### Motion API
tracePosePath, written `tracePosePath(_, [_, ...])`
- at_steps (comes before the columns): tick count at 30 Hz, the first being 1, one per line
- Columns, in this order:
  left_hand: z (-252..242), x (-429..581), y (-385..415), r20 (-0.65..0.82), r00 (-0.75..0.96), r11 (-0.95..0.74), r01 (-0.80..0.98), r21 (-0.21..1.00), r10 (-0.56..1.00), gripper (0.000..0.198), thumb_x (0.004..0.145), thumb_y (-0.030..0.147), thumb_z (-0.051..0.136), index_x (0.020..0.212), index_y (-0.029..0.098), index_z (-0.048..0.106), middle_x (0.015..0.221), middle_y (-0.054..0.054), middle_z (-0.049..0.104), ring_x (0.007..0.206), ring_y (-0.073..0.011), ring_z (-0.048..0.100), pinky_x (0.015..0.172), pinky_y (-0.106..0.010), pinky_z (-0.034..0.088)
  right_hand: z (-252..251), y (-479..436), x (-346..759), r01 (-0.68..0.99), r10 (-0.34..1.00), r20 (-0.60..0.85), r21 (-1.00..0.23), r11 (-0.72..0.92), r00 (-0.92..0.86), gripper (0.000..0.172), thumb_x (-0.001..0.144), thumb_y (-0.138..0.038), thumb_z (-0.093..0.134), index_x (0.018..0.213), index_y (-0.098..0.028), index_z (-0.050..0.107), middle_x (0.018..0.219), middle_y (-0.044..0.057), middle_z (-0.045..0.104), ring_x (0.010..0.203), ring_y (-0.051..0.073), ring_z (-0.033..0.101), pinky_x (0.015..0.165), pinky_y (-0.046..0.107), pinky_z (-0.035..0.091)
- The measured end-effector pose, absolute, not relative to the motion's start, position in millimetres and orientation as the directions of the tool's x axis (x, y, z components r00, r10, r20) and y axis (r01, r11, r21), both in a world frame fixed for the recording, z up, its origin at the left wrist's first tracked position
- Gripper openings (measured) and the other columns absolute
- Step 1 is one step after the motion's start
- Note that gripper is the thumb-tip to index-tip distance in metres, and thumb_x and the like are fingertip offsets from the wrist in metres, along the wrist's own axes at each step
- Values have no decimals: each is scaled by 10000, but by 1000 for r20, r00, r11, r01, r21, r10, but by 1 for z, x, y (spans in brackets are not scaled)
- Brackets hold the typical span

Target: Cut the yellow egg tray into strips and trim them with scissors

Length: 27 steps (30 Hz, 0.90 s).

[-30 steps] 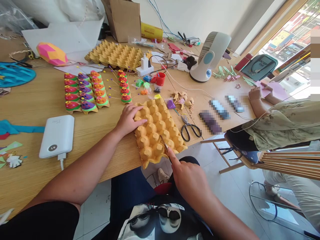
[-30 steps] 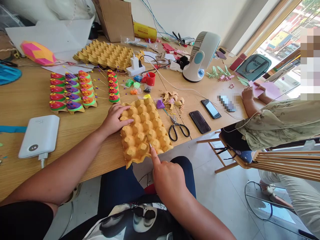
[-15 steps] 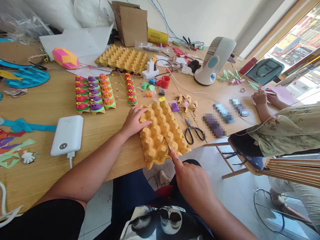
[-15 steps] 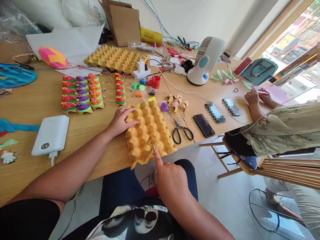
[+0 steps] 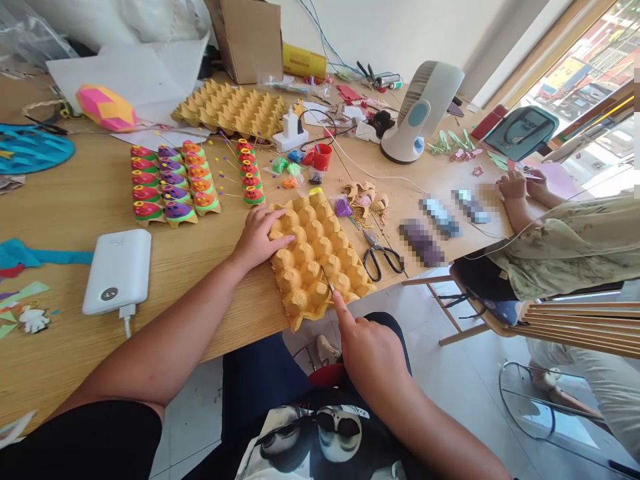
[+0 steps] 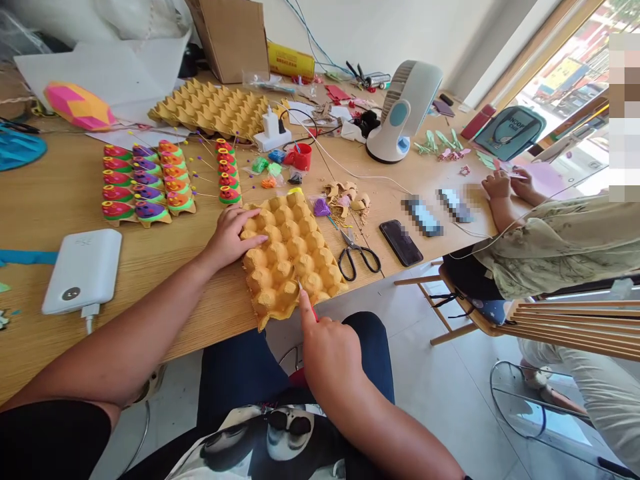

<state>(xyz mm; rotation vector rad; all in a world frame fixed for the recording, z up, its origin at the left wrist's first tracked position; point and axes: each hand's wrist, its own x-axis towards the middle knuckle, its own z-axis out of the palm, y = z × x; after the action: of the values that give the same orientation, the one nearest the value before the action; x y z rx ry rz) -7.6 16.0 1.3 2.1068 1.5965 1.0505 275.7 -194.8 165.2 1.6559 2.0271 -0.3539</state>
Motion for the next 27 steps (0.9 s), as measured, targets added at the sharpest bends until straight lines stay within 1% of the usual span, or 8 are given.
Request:
tracePosePath(2, [1, -8, 16, 370, 114, -339, 701, 628, 922, 680, 908, 509, 898, 1538, 302, 747, 1437, -133, 709, 1585, -435, 536, 1444, -649, 342, 163, -195, 279, 971, 846, -515, 96, 219, -140, 821, 1165, -97, 538, 1932, -266, 300, 1084, 108, 907, 988, 244, 904, 690, 303, 529])
tracePosePath(5, [1, -9, 17, 367, 119, -342, 692, 636, 923, 676, 901, 510, 898, 1526, 300, 750, 1445, -137, 709, 1603, -444, 522, 1447, -659, 334, 162, -198, 289, 978, 860, -486, 47, 203, -155, 785, 1196, -187, 562, 1931, -289, 305, 1090, 86, 912, 1011, 240, 900, 694, 293, 527])
tracePosePath(7, [2, -9, 16, 361, 121, -340, 690, 639, 925, 682, 900, 518, 902, 1526, 299, 746, 1446, -138, 707, 1603, -443, 523, 1450, -664, 326, 164, -198, 294, 980, 868, -469, 27, 197, -162, 786, 1201, -217, 575, 1932, -313, 303, 1103, 73, 916, 1024, 240, 898, 700, 290, 524])
tracePosePath(12, [3, -10, 16, 362, 123, -343, 686, 642, 924, 706, 907, 537, 903, 1548, 294, 735, 1449, -142, 702, 1598, -437, 530, 1455, -661, 316, 167, -190, 293, 984, 883, -449, 41, 175, -139, 774, 1213, -224, 549, 1935, -335, 293, 1146, 75, 919, 1049, 253, 896, 725, 291, 519])
tracePosePath(17, [1, -11, 15, 368, 136, -357, 680, 641, 920, 704, 922, 541, 893, 1562, 295, 732, 1453, -148, 707, 1628, -445, 510, 1453, -672, 317, 160, -190, 291, 978, 870, -465, 35, 205, -165, 763, 1213, -241, 561, 1928, -342, 315, 1100, 68, 916, 1017, 248, 892, 721, 285, 516])
tracePosePath(21, [0, -11, 15, 375, 134, -361, 679, 640, 917, 698, 928, 546, 887, 1565, 305, 733, 1461, -150, 708, 1640, -446, 499, 1455, -677, 319, 157, -190, 289, 975, 870, -462, 44, 216, -172, 755, 1215, -247, 542, 1929, -321, 308, 1077, 74, 918, 994, 244, 896, 710, 284, 513])
tracePosePath(27, [3, -11, 14, 365, 126, -347, 687, 638, 922, 693, 910, 512, 900, 1556, 323, 736, 1435, -133, 708, 1612, -440, 522, 1458, -674, 321, 162, -180, 277, 971, 877, -448, 74, 228, -172, 696, 1234, -288, 503, 1915, -296, 361, 1100, 108, 922, 985, 236, 895, 707, 283, 523])
